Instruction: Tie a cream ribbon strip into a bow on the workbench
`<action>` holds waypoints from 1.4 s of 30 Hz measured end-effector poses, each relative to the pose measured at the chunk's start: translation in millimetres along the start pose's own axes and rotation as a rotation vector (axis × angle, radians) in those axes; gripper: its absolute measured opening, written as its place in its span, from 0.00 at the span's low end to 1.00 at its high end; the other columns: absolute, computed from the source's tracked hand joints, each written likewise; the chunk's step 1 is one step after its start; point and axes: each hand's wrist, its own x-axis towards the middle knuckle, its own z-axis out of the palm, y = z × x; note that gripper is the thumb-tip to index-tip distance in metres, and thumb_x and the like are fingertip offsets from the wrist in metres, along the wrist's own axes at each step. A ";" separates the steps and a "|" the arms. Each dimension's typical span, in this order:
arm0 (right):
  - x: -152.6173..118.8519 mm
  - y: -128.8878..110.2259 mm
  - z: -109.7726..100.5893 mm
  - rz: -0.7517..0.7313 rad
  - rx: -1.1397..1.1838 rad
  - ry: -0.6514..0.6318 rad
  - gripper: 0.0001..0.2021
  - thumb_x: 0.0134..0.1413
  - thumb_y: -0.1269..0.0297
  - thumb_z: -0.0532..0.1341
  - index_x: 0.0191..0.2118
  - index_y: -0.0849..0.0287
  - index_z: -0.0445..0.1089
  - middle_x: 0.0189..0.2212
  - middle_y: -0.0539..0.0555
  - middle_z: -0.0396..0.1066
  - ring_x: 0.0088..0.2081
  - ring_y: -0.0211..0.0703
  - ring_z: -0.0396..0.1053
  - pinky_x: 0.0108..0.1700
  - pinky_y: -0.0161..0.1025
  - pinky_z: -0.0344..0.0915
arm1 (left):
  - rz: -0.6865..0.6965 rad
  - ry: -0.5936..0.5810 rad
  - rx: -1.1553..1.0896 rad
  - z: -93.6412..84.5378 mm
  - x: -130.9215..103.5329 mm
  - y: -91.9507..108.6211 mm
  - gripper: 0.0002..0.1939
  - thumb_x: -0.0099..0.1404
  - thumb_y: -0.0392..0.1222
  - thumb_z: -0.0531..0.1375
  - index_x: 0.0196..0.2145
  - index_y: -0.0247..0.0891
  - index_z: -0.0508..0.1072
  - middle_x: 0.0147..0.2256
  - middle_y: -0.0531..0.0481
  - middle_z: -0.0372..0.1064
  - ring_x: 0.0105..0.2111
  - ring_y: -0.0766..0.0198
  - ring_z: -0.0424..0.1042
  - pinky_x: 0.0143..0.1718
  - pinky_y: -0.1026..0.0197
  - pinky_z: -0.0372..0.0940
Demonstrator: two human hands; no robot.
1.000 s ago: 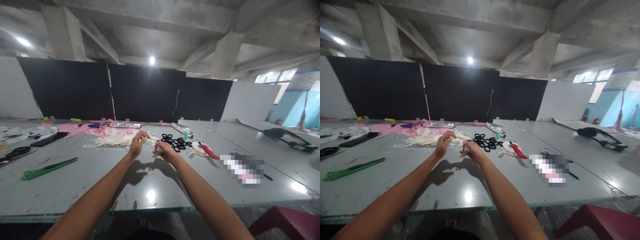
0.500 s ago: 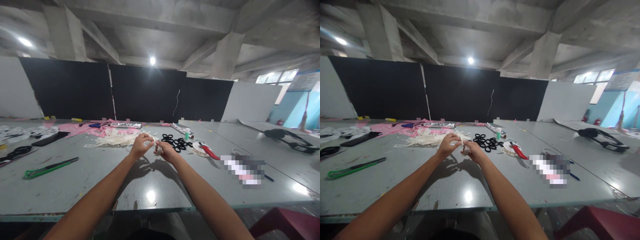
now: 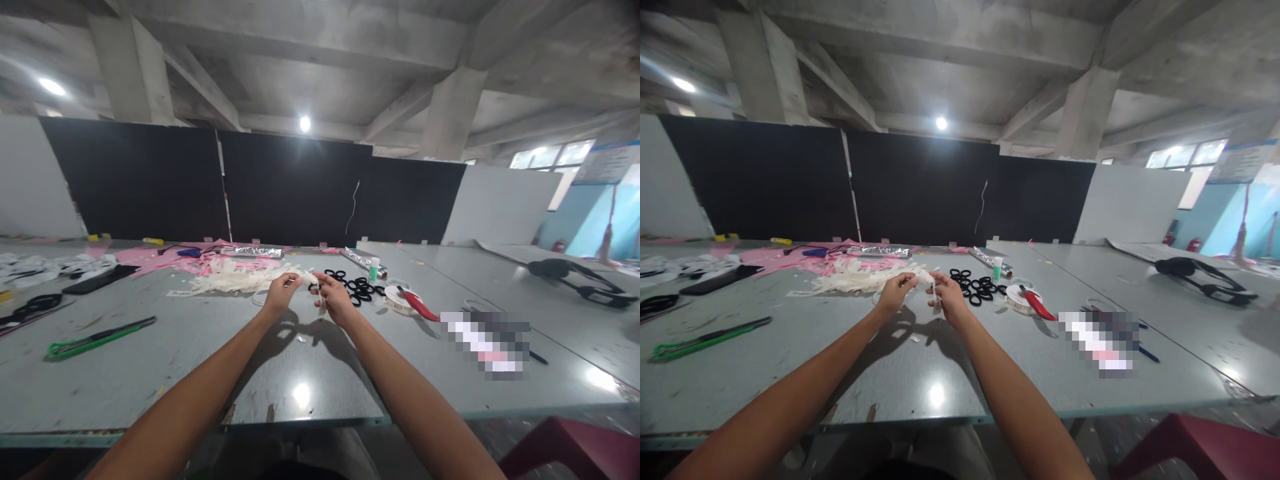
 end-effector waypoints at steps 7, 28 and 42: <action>-2.2 2.4 1.8 -0.057 -0.072 -0.010 0.22 0.38 0.69 0.62 0.45 0.53 0.67 0.43 0.52 0.70 0.28 0.36 0.68 0.16 0.29 0.66 | -0.157 0.031 -0.045 0.0 0.7 -2.2 0.13 0.52 0.49 0.59 0.26 0.36 0.72 0.21 0.54 0.65 0.23 0.68 0.62 0.28 0.65 0.56; 3.1 6.3 3.8 -0.154 -0.199 0.050 0.18 0.39 0.58 0.64 0.38 0.58 0.64 0.21 0.45 0.63 0.20 0.33 0.61 0.18 0.30 0.63 | -0.174 0.017 -0.095 1.8 0.0 -0.7 0.14 0.48 0.49 0.62 0.25 0.35 0.70 0.22 0.53 0.66 0.23 0.67 0.65 0.24 0.66 0.59; 3.8 15.5 2.4 -0.336 -0.591 0.009 0.15 0.44 0.60 0.61 0.40 0.58 0.65 0.18 0.41 0.56 0.18 0.32 0.54 0.18 0.29 0.57 | -0.249 0.154 -0.182 -6.4 0.8 1.1 0.16 0.52 0.52 0.60 0.30 0.36 0.64 0.27 0.54 0.64 0.24 0.69 0.68 0.23 0.67 0.60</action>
